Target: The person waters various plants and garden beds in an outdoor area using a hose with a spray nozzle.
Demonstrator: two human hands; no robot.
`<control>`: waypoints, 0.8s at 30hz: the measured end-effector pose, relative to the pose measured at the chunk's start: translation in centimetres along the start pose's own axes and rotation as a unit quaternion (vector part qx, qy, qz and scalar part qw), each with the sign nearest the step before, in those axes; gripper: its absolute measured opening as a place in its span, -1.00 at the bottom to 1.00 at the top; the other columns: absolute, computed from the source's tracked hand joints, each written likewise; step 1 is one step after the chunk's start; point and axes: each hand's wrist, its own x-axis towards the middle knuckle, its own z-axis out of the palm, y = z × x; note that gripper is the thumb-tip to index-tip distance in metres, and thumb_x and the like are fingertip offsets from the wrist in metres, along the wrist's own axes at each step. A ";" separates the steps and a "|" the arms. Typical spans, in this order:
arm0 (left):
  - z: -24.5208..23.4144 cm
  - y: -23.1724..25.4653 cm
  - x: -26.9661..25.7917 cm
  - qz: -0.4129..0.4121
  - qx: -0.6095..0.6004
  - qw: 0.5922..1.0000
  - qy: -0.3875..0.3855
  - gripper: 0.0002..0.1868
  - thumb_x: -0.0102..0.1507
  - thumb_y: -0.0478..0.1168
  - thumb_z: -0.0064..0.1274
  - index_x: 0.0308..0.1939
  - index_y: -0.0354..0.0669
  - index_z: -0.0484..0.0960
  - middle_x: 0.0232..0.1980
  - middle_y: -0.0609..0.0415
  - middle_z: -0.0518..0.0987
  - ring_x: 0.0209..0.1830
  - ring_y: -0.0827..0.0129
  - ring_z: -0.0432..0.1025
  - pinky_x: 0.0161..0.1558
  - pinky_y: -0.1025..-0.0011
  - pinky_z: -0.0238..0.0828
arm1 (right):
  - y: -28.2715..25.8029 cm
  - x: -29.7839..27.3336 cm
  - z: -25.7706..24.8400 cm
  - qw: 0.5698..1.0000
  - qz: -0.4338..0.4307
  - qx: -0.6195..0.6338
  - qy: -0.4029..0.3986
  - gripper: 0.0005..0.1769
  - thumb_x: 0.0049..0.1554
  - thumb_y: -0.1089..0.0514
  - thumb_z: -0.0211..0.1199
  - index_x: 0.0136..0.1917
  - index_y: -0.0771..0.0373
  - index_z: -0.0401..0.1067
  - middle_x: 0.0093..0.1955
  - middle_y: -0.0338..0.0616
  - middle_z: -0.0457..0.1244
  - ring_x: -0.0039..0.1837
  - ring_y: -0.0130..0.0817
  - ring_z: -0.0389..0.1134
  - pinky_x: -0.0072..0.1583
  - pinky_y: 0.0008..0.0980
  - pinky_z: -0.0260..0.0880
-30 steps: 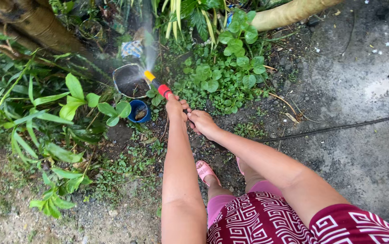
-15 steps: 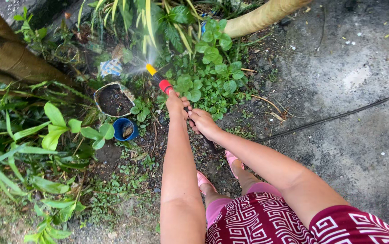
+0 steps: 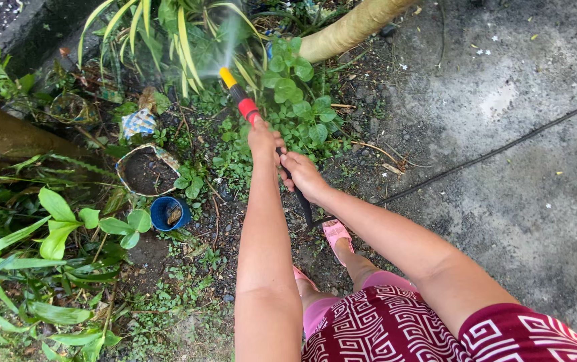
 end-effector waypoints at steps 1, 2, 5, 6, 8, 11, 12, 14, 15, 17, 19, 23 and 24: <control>0.3 -0.6 0.2 0.000 0.008 1.000 -0.005 -0.61 0.42 0.14 -0.28 -0.05 -0.11 0.31 -0.56 0.07 0.30 -0.76 0.37 0.13 -0.74 0.28 0.06 | 0.2 -0.1 -0.3 1.000 0.002 0.016 -0.004 -0.76 0.36 0.03 -0.02 -0.05 0.19 0.32 -0.34 -0.29 0.17 -0.42 -0.55 0.13 -0.39 -0.49 0.13; 0.3 -1.3 0.4 0.005 0.033 0.999 -0.003 -0.60 0.42 0.14 -0.28 -0.06 -0.12 0.34 -0.55 0.07 0.34 -0.76 0.37 0.16 -0.73 0.28 0.09 | 0.5 -0.3 -0.6 0.999 0.004 0.032 -0.009 -0.76 0.36 0.03 -0.03 -0.05 0.19 0.32 -0.34 -0.28 0.16 -0.43 -0.54 0.13 -0.39 -0.48 0.14; 0.0 -3.4 0.5 0.003 0.086 0.996 0.006 -0.59 0.42 0.14 -0.27 -0.08 -0.13 0.39 -0.53 0.05 0.40 -0.75 0.36 0.22 -0.72 0.28 0.16 | 1.7 -0.9 -1.1 0.997 0.033 0.066 0.001 -0.77 0.36 0.04 -0.03 -0.05 0.19 0.31 -0.35 -0.27 0.17 -0.43 -0.52 0.14 -0.39 -0.46 0.16; -0.4 -4.0 0.5 -0.011 0.090 0.996 0.014 -0.60 0.42 0.14 -0.27 -0.10 -0.13 0.37 -0.54 0.05 0.39 -0.75 0.35 0.21 -0.72 0.28 0.15 | 2.3 -1.2 -1.2 0.996 0.049 0.076 0.008 -0.78 0.35 0.04 -0.02 -0.05 0.19 0.31 -0.35 -0.26 0.17 -0.44 -0.51 0.14 -0.39 -0.45 0.16; -1.2 -5.2 0.7 -0.029 0.094 0.995 0.029 -0.60 0.43 0.14 -0.25 -0.12 -0.13 0.36 -0.55 0.05 0.38 -0.76 0.34 0.21 -0.72 0.28 0.14 | 3.3 -1.7 -1.2 0.995 0.056 0.087 0.004 -0.79 0.36 0.05 -0.03 -0.05 0.18 0.29 -0.35 -0.26 0.17 -0.44 -0.51 0.14 -0.39 -0.46 0.15; -2.7 -6.9 0.9 -0.051 0.094 0.994 0.039 -0.60 0.43 0.14 -0.24 -0.13 -0.13 0.35 -0.57 0.06 0.35 -0.77 0.34 0.19 -0.73 0.27 0.11 | 4.7 -2.4 -0.8 0.992 0.074 0.099 0.014 -0.81 0.34 0.06 -0.03 -0.07 0.16 0.27 -0.36 -0.25 0.17 -0.45 -0.49 0.14 -0.40 -0.43 0.15; -3.3 -7.4 1.0 -0.062 0.095 0.993 0.037 -0.61 0.43 0.14 -0.25 -0.14 -0.13 0.34 -0.58 0.06 0.35 -0.77 0.34 0.18 -0.73 0.27 0.10 | 5.1 -2.7 -0.6 0.991 0.081 0.102 0.019 -0.81 0.34 0.07 -0.03 -0.08 0.16 0.27 -0.36 -0.24 0.17 -0.45 -0.48 0.14 -0.40 -0.42 0.15; -4.2 -8.4 1.1 -0.074 0.104 0.991 0.040 -0.59 0.43 0.14 -0.26 -0.16 -0.14 0.34 -0.59 0.04 0.35 -0.77 0.32 0.18 -0.73 0.27 0.10 | 5.8 -3.2 -0.5 0.988 0.103 0.110 0.021 -0.82 0.33 0.07 -0.03 -0.09 0.15 0.26 -0.36 -0.25 0.17 -0.46 -0.49 0.12 -0.40 -0.42 0.13; -4.5 -8.9 1.1 -0.074 0.113 0.990 0.045 -0.57 0.43 0.14 -0.26 -0.16 -0.16 0.36 -0.60 0.02 0.34 -0.78 0.29 0.19 -0.73 0.26 0.11 | 6.0 -3.4 -0.5 0.987 0.113 0.114 0.022 -0.82 0.33 0.07 -0.04 -0.09 0.14 0.26 -0.36 -0.26 0.17 -0.46 -0.50 0.11 -0.40 -0.42 0.12; -5.0 -9.4 1.1 -0.078 0.120 0.988 0.051 -0.56 0.43 0.15 -0.26 -0.17 -0.18 0.38 -0.59 0.01 0.36 -0.77 0.28 0.21 -0.73 0.25 0.12 | 6.5 -3.7 -0.5 0.989 0.102 0.106 0.015 -0.78 0.35 0.07 -0.04 -0.11 0.18 0.27 -0.35 -0.25 0.17 -0.44 -0.49 0.13 -0.39 -0.41 0.14; -5.3 -9.3 0.6 -0.083 0.117 0.988 0.054 -0.57 0.44 0.15 -0.24 -0.15 -0.16 0.39 -0.56 0.03 0.39 -0.75 0.30 0.22 -0.72 0.26 0.13 | 6.6 -3.8 -0.5 0.990 0.098 0.099 0.008 -0.76 0.36 0.07 -0.04 -0.11 0.19 0.28 -0.35 -0.26 0.16 -0.44 -0.50 0.13 -0.39 -0.41 0.13; -4.7 -6.3 -1.0 -0.043 0.089 0.994 0.048 -0.57 0.43 0.15 -0.26 -0.12 -0.18 0.36 -0.55 0.02 0.38 -0.74 0.30 0.23 -0.73 0.27 0.13 | 5.3 -3.3 0.2 0.993 0.087 0.086 -0.001 -0.77 0.35 0.07 -0.05 -0.10 0.17 0.29 -0.35 -0.28 0.15 -0.44 -0.52 0.11 -0.41 -0.45 0.10; -4.4 -5.3 -1.3 -0.039 0.084 0.995 0.045 -0.56 0.43 0.15 -0.26 -0.10 -0.18 0.36 -0.55 0.04 0.36 -0.74 0.33 0.21 -0.73 0.29 0.11 | 4.8 -3.2 0.3 0.993 0.079 0.083 -0.002 -0.78 0.35 0.07 -0.06 -0.09 0.16 0.30 -0.35 -0.28 0.15 -0.44 -0.52 0.11 -0.41 -0.44 0.11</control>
